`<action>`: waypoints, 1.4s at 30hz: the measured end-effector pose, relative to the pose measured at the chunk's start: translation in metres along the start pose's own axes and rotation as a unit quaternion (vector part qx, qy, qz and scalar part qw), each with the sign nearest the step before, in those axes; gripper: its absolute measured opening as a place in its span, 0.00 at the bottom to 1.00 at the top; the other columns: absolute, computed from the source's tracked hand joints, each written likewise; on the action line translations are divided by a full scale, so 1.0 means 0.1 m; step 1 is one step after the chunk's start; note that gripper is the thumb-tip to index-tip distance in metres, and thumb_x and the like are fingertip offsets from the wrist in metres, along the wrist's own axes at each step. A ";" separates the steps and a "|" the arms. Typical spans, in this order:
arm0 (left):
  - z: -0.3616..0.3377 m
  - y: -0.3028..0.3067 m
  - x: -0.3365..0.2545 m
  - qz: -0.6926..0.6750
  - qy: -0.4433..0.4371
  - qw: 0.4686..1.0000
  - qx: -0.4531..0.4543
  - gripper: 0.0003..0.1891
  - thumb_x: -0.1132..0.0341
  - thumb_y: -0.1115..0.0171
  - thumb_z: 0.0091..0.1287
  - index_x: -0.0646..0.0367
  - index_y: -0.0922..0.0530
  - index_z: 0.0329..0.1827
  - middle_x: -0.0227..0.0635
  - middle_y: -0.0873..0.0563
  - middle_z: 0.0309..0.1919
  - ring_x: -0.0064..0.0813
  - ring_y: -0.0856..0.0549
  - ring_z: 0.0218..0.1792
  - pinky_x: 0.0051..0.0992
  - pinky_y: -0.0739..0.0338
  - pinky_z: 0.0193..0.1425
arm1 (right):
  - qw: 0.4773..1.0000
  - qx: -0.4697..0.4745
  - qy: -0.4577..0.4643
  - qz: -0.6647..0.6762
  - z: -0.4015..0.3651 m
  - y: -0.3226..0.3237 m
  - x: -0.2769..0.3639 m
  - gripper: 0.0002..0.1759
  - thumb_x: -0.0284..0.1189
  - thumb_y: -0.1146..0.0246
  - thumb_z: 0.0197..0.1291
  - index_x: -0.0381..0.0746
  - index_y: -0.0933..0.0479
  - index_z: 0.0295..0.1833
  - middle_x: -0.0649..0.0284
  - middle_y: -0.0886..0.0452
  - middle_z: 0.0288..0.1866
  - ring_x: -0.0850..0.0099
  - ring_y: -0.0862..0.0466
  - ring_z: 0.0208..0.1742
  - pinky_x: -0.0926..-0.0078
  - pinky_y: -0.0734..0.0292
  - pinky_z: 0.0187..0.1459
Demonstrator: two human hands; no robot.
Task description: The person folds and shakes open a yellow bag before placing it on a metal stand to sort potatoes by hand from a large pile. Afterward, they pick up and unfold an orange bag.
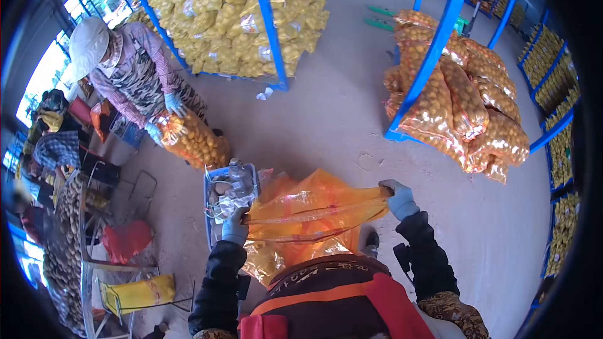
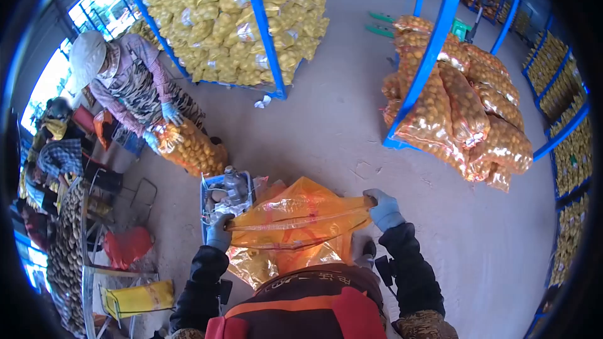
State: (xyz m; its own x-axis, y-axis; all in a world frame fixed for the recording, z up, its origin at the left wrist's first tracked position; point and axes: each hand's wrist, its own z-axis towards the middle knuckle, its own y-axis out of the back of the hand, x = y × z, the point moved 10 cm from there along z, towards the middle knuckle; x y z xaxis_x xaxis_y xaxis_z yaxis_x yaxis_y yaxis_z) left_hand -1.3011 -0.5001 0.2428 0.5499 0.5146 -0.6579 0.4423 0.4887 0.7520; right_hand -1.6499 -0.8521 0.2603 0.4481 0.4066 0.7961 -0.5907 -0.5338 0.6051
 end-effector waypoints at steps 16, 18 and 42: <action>-1.12 0.17 2.87 -0.190 0.397 0.873 -0.209 0.10 0.72 0.48 0.65 0.59 0.20 0.44 0.42 0.14 0.34 0.37 0.15 0.39 0.32 0.22 0.47 | 0.876 0.291 -0.263 0.281 -0.53 -2.27 -0.28 0.15 0.20 0.40 0.60 0.35 0.24 0.53 0.61 0.18 0.38 0.74 0.18 0.37 0.77 0.21 0.42; -1.04 0.09 2.97 -0.299 0.375 0.830 -0.286 0.09 0.70 0.52 0.66 0.58 0.22 0.43 0.41 0.16 0.29 0.38 0.16 0.30 0.30 0.20 0.36 | 0.871 0.283 -0.281 0.287 -0.45 -2.19 -0.49 0.14 0.21 0.39 0.60 0.35 0.23 0.53 0.61 0.18 0.37 0.74 0.18 0.36 0.77 0.21 0.41; -1.45 0.09 1.82 -0.536 0.369 0.474 -0.593 0.12 0.68 0.54 0.69 0.52 0.22 0.48 0.33 0.16 0.43 0.35 0.15 0.38 0.35 0.16 0.40 | 0.884 0.289 -0.359 0.082 1.62 -0.14 -3.21 0.15 0.36 0.42 0.64 0.39 0.28 0.52 0.58 0.19 0.30 0.69 0.18 0.23 0.69 0.24 0.25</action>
State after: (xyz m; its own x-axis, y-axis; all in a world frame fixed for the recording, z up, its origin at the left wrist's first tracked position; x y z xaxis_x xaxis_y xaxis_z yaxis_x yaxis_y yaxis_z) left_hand -1.3002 -0.2997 0.1238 -0.1314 -0.5856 -0.7999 -0.7636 0.5744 -0.2951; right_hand -1.6766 -1.0953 -0.0036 0.8213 -0.1766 0.5425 -0.3392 -0.9157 0.2154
